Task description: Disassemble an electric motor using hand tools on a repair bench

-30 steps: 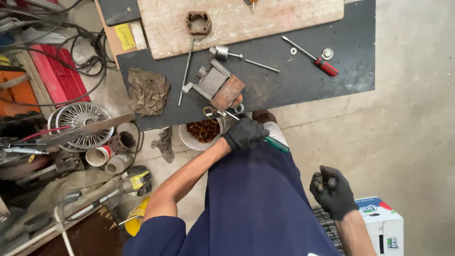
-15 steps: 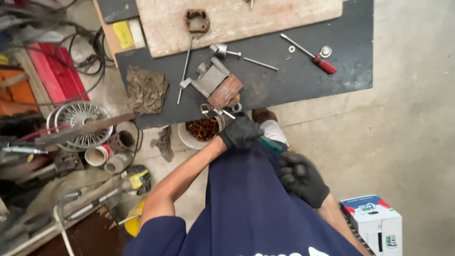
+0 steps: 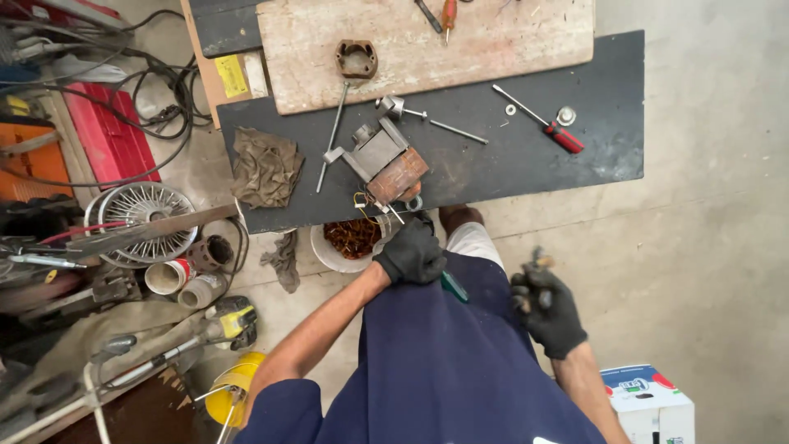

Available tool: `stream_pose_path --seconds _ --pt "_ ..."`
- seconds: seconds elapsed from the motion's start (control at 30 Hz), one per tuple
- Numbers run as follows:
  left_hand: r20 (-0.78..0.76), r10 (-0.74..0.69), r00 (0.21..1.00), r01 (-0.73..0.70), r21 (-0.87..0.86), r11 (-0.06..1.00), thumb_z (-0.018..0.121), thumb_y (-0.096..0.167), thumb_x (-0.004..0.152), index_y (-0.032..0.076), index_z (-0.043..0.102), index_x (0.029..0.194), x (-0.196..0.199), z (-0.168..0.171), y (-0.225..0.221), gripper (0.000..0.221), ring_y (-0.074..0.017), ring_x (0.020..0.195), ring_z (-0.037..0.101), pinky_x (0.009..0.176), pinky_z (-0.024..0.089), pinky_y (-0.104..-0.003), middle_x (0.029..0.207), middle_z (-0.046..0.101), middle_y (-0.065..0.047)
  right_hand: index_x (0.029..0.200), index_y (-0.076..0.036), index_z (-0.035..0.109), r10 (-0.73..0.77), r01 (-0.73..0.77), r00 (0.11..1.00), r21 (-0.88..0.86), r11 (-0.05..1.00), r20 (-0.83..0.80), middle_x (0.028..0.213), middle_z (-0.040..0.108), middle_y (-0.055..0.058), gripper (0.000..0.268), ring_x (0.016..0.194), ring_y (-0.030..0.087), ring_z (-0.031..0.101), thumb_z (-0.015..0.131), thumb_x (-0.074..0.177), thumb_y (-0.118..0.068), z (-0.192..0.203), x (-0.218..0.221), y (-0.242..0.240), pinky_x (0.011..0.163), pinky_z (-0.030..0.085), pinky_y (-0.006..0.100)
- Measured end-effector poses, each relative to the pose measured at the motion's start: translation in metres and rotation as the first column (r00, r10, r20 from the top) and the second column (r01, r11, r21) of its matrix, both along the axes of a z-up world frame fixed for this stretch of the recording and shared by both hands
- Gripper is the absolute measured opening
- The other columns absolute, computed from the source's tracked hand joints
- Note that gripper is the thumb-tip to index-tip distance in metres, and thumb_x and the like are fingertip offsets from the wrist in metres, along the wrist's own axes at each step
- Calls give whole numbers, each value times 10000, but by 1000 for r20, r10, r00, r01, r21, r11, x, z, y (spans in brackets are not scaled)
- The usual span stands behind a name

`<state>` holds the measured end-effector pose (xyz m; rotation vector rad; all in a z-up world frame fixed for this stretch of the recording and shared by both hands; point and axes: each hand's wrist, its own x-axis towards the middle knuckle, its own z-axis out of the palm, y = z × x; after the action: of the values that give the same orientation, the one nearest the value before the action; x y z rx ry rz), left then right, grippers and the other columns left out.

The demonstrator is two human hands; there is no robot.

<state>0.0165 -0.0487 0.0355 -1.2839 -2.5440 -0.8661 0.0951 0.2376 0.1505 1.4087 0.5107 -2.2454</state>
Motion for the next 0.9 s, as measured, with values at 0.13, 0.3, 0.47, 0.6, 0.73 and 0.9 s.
stream_pose_path --seconds 0.13,0.3,0.47,0.6,0.73,0.9 --pt "-8 88 996 -88 -31 996 575 430 771 254 490 492 -1 12 0 341 -261 634 583 668 496 -426 536 511 9 1008 -117 629 87 -90 996 -102 991 -32 945 638 54 170 729 162 601 567 859 -62 1 -18 -28 556 406 239" --pt "324 234 917 -347 357 867 577 114 849 81 449 478 -11 71 0 394 -367 434 416 531 283 -500 493 473 -174 1092 -51 692 489 -454 870 289 843 -57 681 563 -5 312 539 95 522 661 804 -165 -20 -39 -26 439 362 216" --pt "566 319 761 -555 311 772 459 360 1004 184 689 714 -37 86 54 409 -354 789 680 792 561 -426 664 664 -76 1321 -15 645 807 -497 458 860 -115 372 1063 676 258 675 1002 412 634 781 862 -491 0 -116 -31 823 534 535" --pt "805 78 588 -562 338 755 380 214 1106 -118 697 982 -68 85 109 475 -481 1067 662 1102 491 -531 956 706 -352 1157 -200 729 670 -371 449 805 -463 592 1122 673 72 566 1010 342 699 771 849 -673 -82 -150 16 887 587 502" --pt "994 97 59 -791 -12 611 595 479 969 61 616 1342 -87 -85 183 560 -367 1345 564 1209 407 -481 1325 669 -191 1114 -169 734 631 -134 510 779 -613 585 1090 615 106 435 967 383 700 802 853 -511 -121 -167 28 799 615 530" --pt "990 -7 -143 -915 -129 382 623 326 855 121 580 893 -109 -117 215 214 -283 661 713 602 557 -350 610 647 -89 1324 -181 677 677 -134 467 803 -581 568 1358 598 205 519 1184 446 625 732 864 -417 -131 -177 10 911 577 616"
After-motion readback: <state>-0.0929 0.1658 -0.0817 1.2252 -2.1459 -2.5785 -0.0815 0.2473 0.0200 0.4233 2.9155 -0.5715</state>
